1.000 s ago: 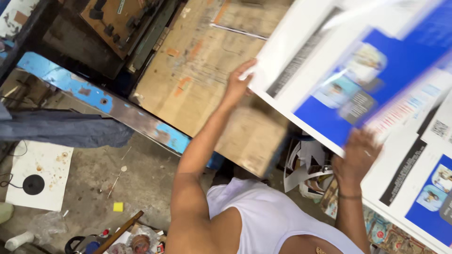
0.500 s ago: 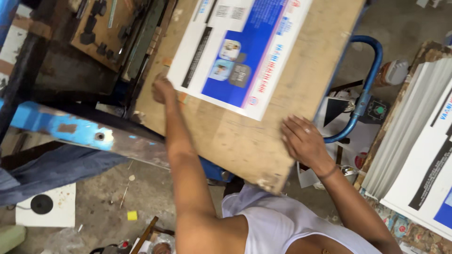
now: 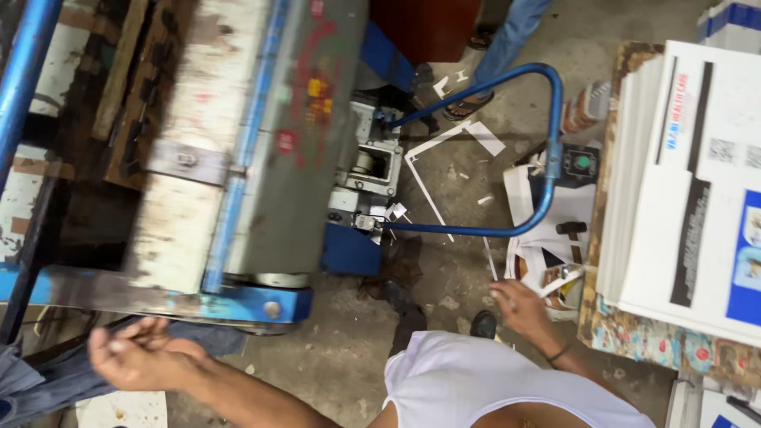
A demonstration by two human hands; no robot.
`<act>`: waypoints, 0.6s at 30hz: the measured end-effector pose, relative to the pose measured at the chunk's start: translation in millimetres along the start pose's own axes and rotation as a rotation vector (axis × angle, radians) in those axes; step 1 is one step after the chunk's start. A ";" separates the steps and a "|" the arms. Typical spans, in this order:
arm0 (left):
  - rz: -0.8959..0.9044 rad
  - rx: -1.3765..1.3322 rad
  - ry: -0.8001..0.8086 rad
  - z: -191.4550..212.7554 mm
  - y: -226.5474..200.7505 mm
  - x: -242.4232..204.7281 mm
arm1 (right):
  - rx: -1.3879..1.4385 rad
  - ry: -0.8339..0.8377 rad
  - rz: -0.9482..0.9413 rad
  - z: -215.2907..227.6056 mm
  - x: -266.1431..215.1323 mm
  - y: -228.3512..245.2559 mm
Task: The person operates a blue industrial machine by repeatedly placing printed cardboard sheets into the feed slot and pulling a lever to process them. The person handles the sheets one by one, moving them from a stack on the right to the machine on the left.
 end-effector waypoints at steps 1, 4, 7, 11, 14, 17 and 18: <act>-0.024 0.031 0.068 -8.5 -3.3 -27.1 | -0.013 0.082 0.091 -9.2 -12.8 0.4; 0.026 0.113 0.355 -46.4 31.6 -120.9 | -0.122 0.137 0.375 1.8 -45.9 -11.0; 0.296 0.215 0.642 -85.2 96.7 -231.0 | -0.439 0.141 0.337 62.2 -52.8 -76.5; 0.119 0.391 1.185 -127.1 140.1 -437.5 | -0.804 -0.118 -0.197 261.8 -32.5 -211.5; 0.344 0.115 1.587 -129.1 149.3 -619.7 | -0.815 -0.401 -0.118 375.5 -38.7 -237.1; 0.507 0.139 1.729 -118.1 164.2 -751.4 | -0.799 -0.431 -0.369 377.8 -61.1 -266.1; 0.636 0.292 1.722 -110.9 177.4 -783.3 | -0.761 -0.457 -0.428 366.8 -68.8 -267.8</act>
Point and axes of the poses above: each hand's wrist, its own x-axis towards the middle knuckle, its own z-axis out of the back of the hand, y = z × x, the point moved 9 cm from there along x, towards the middle knuckle, and after that the axes turned 11 degrees about -y, right-handed, at the moved point
